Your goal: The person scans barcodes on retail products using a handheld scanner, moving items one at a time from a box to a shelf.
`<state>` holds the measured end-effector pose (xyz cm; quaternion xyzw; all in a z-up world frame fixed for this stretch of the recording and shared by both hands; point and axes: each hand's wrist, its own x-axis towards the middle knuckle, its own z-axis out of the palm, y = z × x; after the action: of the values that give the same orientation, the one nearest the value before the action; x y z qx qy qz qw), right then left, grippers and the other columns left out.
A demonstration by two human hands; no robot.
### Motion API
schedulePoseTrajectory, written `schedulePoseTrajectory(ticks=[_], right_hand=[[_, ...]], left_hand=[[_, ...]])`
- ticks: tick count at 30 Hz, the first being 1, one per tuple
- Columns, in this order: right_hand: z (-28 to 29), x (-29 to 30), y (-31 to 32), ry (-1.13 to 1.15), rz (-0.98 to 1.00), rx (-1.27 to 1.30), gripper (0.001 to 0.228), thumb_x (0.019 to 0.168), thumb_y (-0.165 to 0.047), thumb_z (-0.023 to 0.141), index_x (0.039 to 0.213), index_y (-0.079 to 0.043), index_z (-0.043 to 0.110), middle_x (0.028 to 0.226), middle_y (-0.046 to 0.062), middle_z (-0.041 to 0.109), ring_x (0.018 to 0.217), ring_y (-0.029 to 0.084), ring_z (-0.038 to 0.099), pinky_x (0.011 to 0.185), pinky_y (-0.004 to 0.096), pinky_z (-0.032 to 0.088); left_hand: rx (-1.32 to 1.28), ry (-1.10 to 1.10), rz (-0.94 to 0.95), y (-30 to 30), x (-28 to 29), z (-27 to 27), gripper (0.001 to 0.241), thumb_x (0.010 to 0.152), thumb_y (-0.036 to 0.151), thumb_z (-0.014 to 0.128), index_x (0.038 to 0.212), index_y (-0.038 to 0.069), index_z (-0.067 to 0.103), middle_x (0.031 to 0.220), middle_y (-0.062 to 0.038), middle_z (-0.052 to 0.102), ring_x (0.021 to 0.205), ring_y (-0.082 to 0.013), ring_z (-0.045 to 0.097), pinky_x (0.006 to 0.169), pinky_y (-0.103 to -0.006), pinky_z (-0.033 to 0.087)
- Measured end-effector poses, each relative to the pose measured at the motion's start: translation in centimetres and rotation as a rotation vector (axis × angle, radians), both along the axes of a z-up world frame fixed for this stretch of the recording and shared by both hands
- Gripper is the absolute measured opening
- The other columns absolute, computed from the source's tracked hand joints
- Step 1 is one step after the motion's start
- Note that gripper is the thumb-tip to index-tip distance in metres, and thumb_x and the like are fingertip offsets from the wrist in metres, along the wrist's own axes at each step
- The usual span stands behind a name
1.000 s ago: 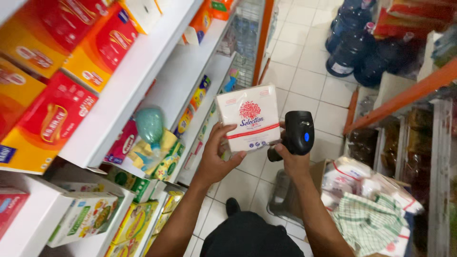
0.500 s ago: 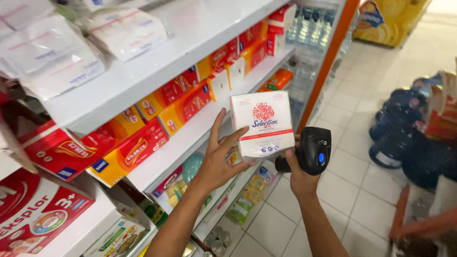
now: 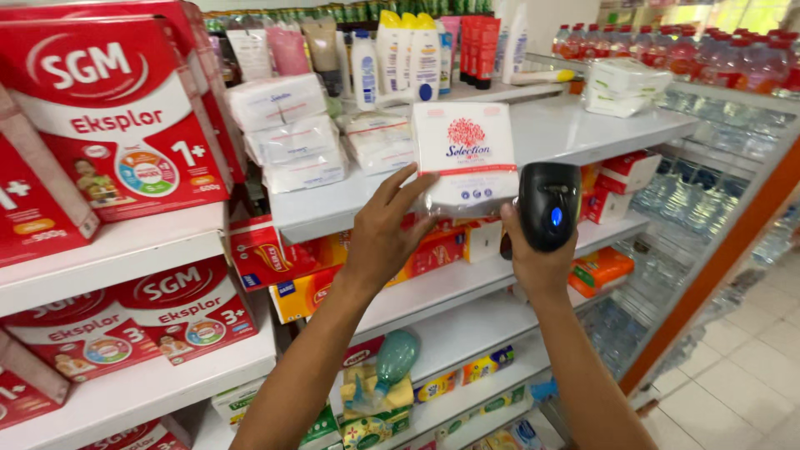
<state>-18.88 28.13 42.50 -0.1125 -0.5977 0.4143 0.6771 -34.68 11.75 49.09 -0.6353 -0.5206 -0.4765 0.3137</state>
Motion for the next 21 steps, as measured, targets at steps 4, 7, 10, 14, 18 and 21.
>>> schedulePoseTrajectory(ticks=[4, 7, 10, 14, 18, 21], right_hand=[[5.2, -4.2, 0.7, 0.021, -0.035, 0.099, 0.035, 0.091, -0.018, 0.084, 0.116, -0.002, 0.066, 0.104, 0.003, 0.073, 0.091, 0.008, 0.069, 0.083, 0.025, 0.056], [8.0, -6.3, 0.8, -0.059, 0.108, -0.003, 0.028, 0.092, -0.022, 0.084, 0.104, 0.000, 0.070, 0.088, 0.005, 0.073, 0.078, 0.010, 0.066, 0.072, 0.027, 0.054], [10.1, -7.7, 1.3, -0.125, 0.146, -0.064, 0.029, 0.087, -0.022, 0.083, 0.101, -0.001, 0.069, 0.081, 0.003, 0.071, 0.070, 0.012, 0.067, 0.063, 0.028, 0.052], [12.2, -8.9, 2.4, -0.376, 0.098, 0.068, 0.033, 0.082, -0.027, 0.086, 0.098, -0.002, 0.073, 0.083, 0.008, 0.074, 0.073, 0.017, 0.071, 0.067, 0.032, 0.056], [12.7, -9.4, 3.6, -0.675, -0.068, 0.265, 0.038, 0.077, -0.036, 0.087, 0.096, -0.005, 0.078, 0.086, 0.015, 0.076, 0.081, 0.027, 0.074, 0.076, 0.039, 0.056], [13.0, -9.9, 3.9, -0.650, -0.153, 0.462, 0.040, 0.073, -0.037, 0.088, 0.097, -0.006, 0.078, 0.093, 0.019, 0.075, 0.088, 0.034, 0.072, 0.080, 0.044, 0.056]], left_hand=[[0.097, 0.029, 0.068, 0.6, -2.4, 3.2, 0.052, 0.087, 0.017, 0.085, 0.134, 0.015, 0.062, 0.133, -0.014, 0.063, 0.115, -0.0325, 0.069, 0.091, -0.0387, 0.060], [0.093, -0.002, 0.152, 1.1, -4.5, 5.0, 0.051, 0.086, 0.016, 0.084, 0.133, 0.014, 0.064, 0.118, -0.016, 0.062, 0.099, -0.0305, 0.069, 0.082, -0.0398, 0.059], [0.140, -0.009, 0.095, 1.7, -6.3, 6.1, 0.046, 0.092, 0.015, 0.080, 0.134, 0.014, 0.062, 0.115, -0.016, 0.060, 0.099, -0.0288, 0.071, 0.084, -0.0348, 0.064], [0.061, -0.010, 0.236, 2.3, -7.6, 6.7, 0.041, 0.092, 0.017, 0.077, 0.129, 0.012, 0.060, 0.102, -0.016, 0.065, 0.087, -0.0318, 0.072, 0.071, -0.0427, 0.058], [-0.090, 0.034, 0.509, 3.0, -8.1, 6.3, 0.032, 0.093, 0.019, 0.072, 0.121, 0.012, 0.058, 0.090, -0.014, 0.070, 0.079, -0.0357, 0.069, 0.071, -0.0507, 0.049], [-0.128, 0.082, 0.546, 3.3, -8.8, 6.0, 0.020, 0.097, 0.017, 0.069, 0.113, 0.011, 0.059, 0.097, -0.013, 0.071, 0.087, -0.0352, 0.069, 0.077, -0.0499, 0.047]])
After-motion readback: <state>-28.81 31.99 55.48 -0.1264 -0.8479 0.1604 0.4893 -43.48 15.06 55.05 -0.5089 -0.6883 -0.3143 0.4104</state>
